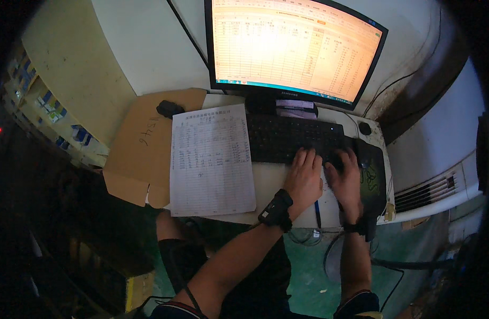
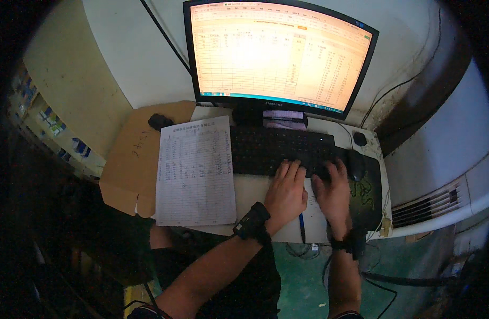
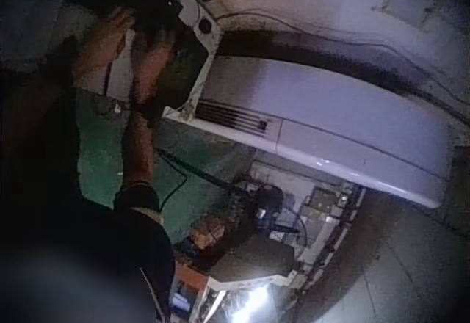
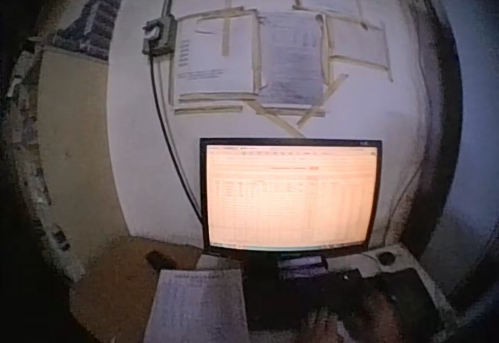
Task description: The recorder fills out a production record sheet with a pen and then types data into a spreadsheet on a computer.
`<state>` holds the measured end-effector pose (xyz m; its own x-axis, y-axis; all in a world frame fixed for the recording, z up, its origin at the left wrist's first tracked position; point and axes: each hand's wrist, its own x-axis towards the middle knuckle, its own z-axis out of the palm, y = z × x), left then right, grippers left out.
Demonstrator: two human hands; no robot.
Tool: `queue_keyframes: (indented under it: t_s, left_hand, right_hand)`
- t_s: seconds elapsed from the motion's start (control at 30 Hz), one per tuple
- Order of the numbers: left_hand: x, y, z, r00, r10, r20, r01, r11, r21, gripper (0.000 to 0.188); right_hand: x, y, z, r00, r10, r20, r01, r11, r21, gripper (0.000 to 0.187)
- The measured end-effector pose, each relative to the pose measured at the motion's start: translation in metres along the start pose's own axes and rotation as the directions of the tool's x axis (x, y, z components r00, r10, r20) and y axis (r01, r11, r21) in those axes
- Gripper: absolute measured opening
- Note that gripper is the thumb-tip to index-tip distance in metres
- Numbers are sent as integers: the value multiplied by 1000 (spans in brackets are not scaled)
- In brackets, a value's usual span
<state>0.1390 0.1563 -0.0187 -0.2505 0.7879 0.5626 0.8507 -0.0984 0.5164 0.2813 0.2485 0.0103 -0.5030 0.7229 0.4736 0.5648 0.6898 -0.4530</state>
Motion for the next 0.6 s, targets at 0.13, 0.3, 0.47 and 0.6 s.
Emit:
queue_keyframes:
  t_s: [0.13, 0.3, 0.47, 0.6]
  left_hand:
    - [0, 1, 1, 1000, 0, 14, 0, 1000, -14, 53]
    - [0, 0, 1, 1000, 3, 25, -3, 1000, -10, 54]
    - [1, 3, -4, 999, -7, 54, 7, 1000, -9, 54]
    - [1, 2, -4, 998, -7, 61, 7, 1000, 3, 54]
  right_hand:
    - [-3, -4, 2, 997, -69, 23, 69, 997, -18, 50]
    - [-2, -9, 1, 998, -62, 31, 62, 998, -15, 47]
    - [1, -8, -2, 999, -34, 17, 33, 999, 19, 46]
    - [0, 0, 2, 999, 38, -1, -38, 999, -15, 47]
